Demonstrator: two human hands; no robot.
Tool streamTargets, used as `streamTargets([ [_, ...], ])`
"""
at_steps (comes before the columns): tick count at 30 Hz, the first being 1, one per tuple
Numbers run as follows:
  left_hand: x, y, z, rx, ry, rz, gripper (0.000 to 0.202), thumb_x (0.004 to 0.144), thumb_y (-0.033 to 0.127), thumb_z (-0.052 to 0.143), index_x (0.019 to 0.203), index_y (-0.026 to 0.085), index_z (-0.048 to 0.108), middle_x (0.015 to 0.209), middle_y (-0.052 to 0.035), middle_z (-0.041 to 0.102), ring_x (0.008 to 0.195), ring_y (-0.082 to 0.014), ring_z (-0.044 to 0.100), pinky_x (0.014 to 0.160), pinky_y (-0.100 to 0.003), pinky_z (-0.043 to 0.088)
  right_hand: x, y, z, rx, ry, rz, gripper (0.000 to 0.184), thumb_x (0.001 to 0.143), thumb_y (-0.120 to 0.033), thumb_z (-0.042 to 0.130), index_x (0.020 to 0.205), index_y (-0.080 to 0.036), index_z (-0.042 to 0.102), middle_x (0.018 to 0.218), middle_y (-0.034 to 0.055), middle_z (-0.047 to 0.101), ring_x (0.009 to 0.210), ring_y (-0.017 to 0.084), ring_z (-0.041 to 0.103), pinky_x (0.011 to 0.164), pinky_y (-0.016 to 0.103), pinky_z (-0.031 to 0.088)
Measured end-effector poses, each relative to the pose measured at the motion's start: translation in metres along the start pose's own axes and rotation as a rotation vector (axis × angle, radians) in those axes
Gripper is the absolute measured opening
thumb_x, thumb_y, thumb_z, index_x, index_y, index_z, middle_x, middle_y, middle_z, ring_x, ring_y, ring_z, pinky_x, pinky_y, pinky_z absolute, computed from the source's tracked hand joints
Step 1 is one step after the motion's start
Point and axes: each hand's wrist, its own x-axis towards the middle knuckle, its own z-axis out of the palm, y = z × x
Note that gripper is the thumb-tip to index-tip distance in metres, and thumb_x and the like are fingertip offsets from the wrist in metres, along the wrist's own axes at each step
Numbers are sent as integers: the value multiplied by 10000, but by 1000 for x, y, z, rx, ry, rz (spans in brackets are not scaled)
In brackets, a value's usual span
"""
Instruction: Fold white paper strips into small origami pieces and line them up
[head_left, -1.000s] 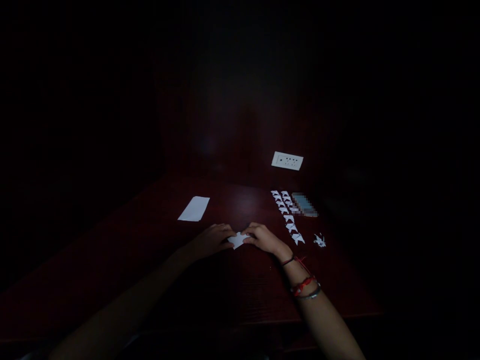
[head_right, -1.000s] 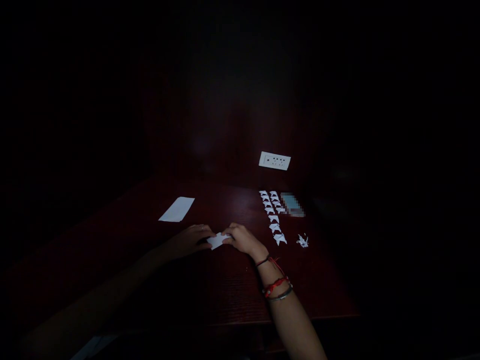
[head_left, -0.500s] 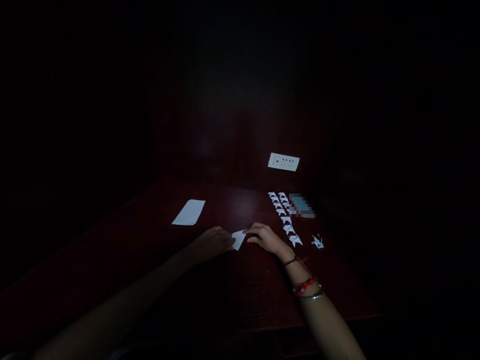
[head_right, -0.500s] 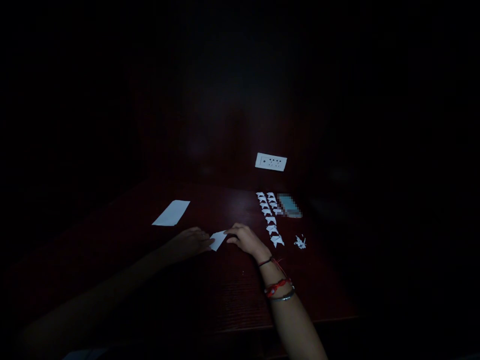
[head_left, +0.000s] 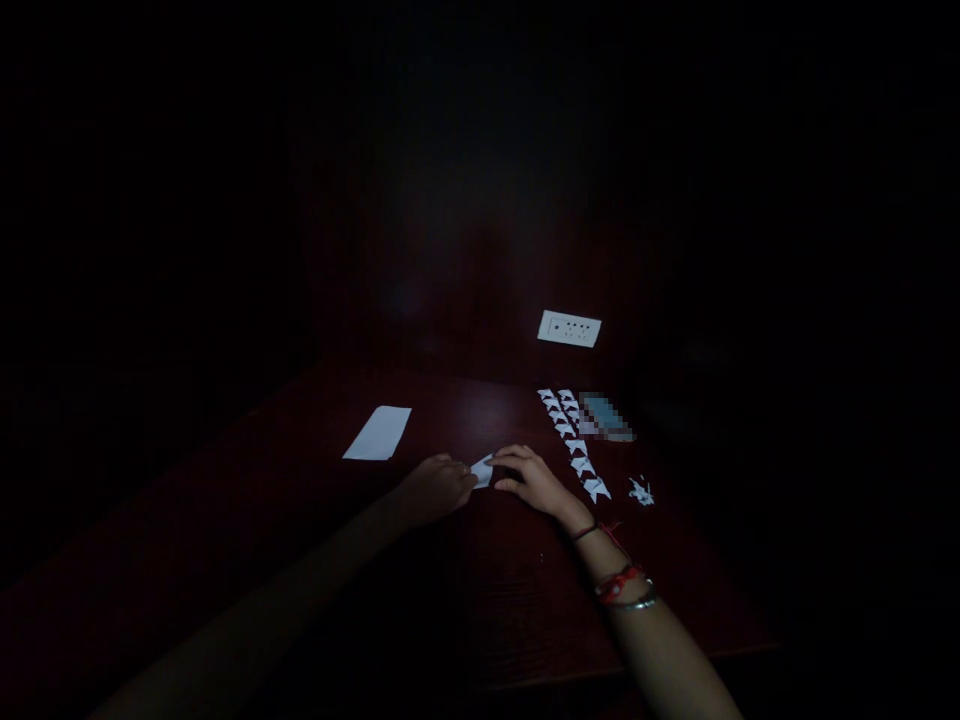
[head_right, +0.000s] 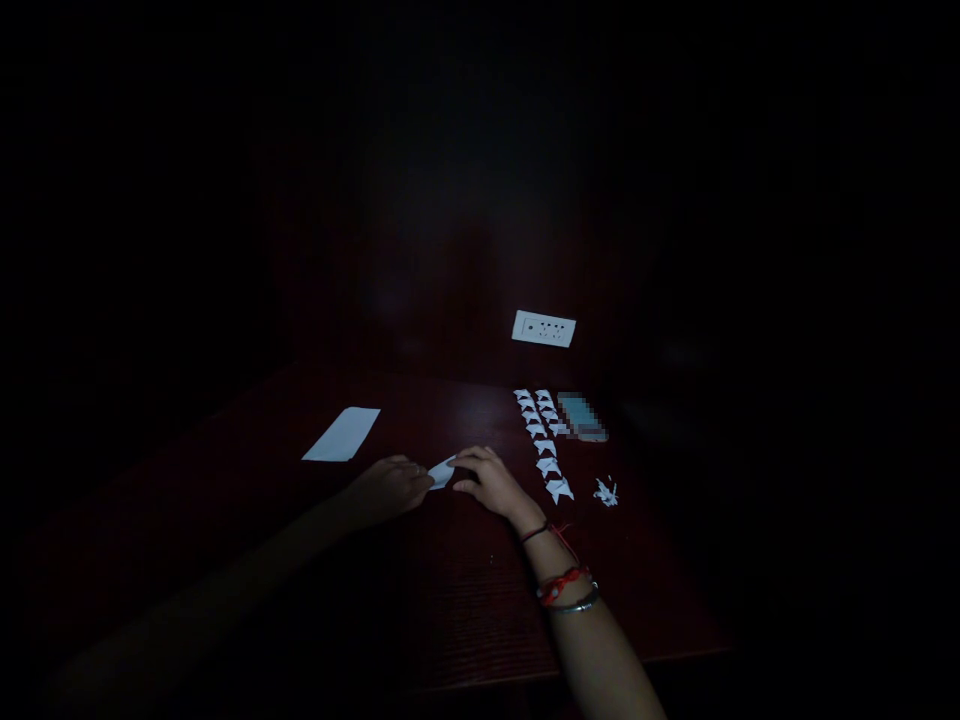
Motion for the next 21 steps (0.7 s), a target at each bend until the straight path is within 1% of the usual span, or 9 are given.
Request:
streamTargets([
  [4, -4, -7, -9, -383, 58, -200, 181, 798, 207, 362, 812, 183, 540, 768, 5, 575, 701, -116, 519, 634, -218, 357, 2, -7, 0, 130, 44, 36, 157, 744, -253, 480, 831, -163, 574, 841, 29, 561, 794, 106, 492, 740, 227, 363],
  [7, -6, -12, -14, -638, 14, -303, 232, 821, 270, 313, 810, 184, 528, 729, 29, 570, 656, -97, 525, 588, -186, 376, 2, -8, 2, 216, 67, 93, 157, 751, -248, 452, 773, -137, 562, 753, 17, 562, 695, 92, 497, 653, 199, 375],
  [9, -7, -13, -13, -644, -5, -362, 244, 823, 294, 304, 836, 186, 523, 728, 27, 568, 652, -105, 529, 582, -192, 385, 2, -6, 5, 255, 55, 154, 165, 742, -248, 449, 780, -131, 559, 716, 9, 557, 654, 86, 489, 605, 186, 372],
  [11, -8, -14, -10, -530, 64, -399, 234, 817, 284, 319, 925, 191, 504, 828, 9, 564, 744, -126, 526, 653, -219, 386, 2, -3, 8, 285, 15, 233, 169, 727, -242, 455, 787, -130, 566, 678, 0, 552, 609, 79, 479, 559, 174, 364],
  [12, -8, -14, -9, -461, 108, -389, 240, 812, 271, 332, 983, 195, 482, 900, -3, 549, 808, -136, 511, 702, -235, 377, 2, -2, 9, 295, -6, 271, 168, 715, -236, 463, 787, -132, 573, 662, -4, 551, 590, 76, 474, 543, 171, 360],
  [14, -9, -12, -6, -367, 134, -283, 271, 805, 244, 353, 1060, 211, 441, 1033, -16, 495, 924, -150, 463, 783, -261, 343, 1, 2, 10, 309, -32, 336, 163, 689, -220, 482, 781, -138, 589, 646, -7, 555, 573, 73, 472, 531, 168, 359],
  [16, -10, -11, -2, -325, 80, -126, 257, 800, 230, 374, 1042, 236, 461, 1106, -7, 451, 1000, -160, 414, 827, -278, 310, 0, 5, 10, 316, -13, 390, 168, 662, -205, 503, 786, -146, 598, 655, -6, 563, 577, 75, 479, 538, 172, 366],
  [18, -11, -9, 3, -315, 14, -16, 231, 799, 230, 390, 1006, 249, 489, 1123, 3, 447, 1032, -168, 391, 846, -291, 290, 0, 7, 10, 315, 25, 444, 189, 629, -194, 532, 801, -152, 598, 672, -5, 573, 585, 79, 489, 559, 182, 380],
  [21, -11, -7, 8, -355, -46, 14, 261, 807, 231, 383, 1060, 240, 449, 1079, -11, 483, 983, -158, 430, 832, -287, 303, 1, 10, 11, 328, 93, 523, 270, 580, -179, 573, 849, -156, 586, 719, 3, 585, 621, 93, 511, 605, 207, 403],
])
